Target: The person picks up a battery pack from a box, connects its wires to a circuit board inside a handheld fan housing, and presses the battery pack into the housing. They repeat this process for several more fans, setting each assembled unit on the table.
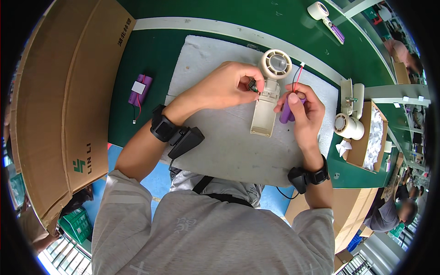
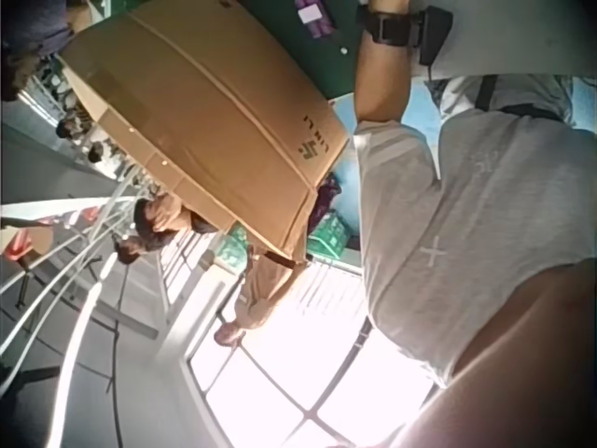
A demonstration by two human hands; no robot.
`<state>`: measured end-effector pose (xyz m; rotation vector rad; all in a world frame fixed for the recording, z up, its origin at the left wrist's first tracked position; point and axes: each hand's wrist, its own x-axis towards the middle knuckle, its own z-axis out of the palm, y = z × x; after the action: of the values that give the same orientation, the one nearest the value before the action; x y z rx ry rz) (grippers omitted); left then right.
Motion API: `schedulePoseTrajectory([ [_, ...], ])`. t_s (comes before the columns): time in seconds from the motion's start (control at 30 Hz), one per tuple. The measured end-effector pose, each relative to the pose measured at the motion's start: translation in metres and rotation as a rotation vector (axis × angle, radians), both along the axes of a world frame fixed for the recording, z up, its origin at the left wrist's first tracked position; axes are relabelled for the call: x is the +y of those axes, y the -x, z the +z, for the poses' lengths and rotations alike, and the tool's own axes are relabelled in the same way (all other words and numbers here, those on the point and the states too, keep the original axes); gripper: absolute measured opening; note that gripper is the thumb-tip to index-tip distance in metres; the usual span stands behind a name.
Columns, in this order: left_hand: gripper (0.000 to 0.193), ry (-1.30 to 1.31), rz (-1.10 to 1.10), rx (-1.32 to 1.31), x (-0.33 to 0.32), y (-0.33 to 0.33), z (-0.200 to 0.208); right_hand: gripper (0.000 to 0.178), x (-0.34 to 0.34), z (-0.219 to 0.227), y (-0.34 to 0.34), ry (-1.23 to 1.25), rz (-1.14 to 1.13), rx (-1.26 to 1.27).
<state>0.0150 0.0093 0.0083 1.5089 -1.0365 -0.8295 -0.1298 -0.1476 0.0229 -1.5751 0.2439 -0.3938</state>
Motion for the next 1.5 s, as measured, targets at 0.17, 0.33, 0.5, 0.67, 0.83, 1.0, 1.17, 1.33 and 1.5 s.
schedulePoseTrajectory([
  [0.17,0.013,0.058,-0.008,0.121,-0.001,-0.001,-0.005,0.021,-0.013,-0.007,0.002,0.111,0.038,0.01],
  [0.33,0.017,0.082,-0.028,0.187,-0.003,-0.002,-0.007,0.015,-0.009,0.001,0.001,0.46,0.115,0.135],
  [0.5,0.02,0.041,-0.096,0.018,0.0,-0.005,-0.004,0.007,-0.006,0.001,-0.002,0.67,0.201,0.103],
  [0.67,0.02,0.011,-0.108,0.046,0.001,-0.009,-0.004,0.009,-0.004,-0.001,-0.003,0.663,0.122,0.034],
  [0.83,0.024,-0.01,-0.12,0.241,0.001,-0.008,-0.002,0.009,-0.007,-0.004,-0.003,0.619,0.093,0.055],
  [1.0,0.028,0.02,-0.095,0.31,0.002,-0.009,0.001,0.009,-0.006,-0.004,-0.002,0.652,0.128,0.063],
  [1.17,0.032,0.056,-0.047,0.273,0.001,-0.009,-0.001,0.007,-0.005,-0.004,-0.003,0.643,0.104,0.081],
  [1.33,0.032,0.108,-0.031,0.266,0.0,-0.007,-0.003,0.006,-0.004,-0.005,-0.002,0.625,0.087,0.073],
  [1.5,0.036,0.067,0.0,0.194,-0.001,-0.006,-0.004,0.007,-0.003,-0.006,-0.002,0.598,0.086,0.047],
])
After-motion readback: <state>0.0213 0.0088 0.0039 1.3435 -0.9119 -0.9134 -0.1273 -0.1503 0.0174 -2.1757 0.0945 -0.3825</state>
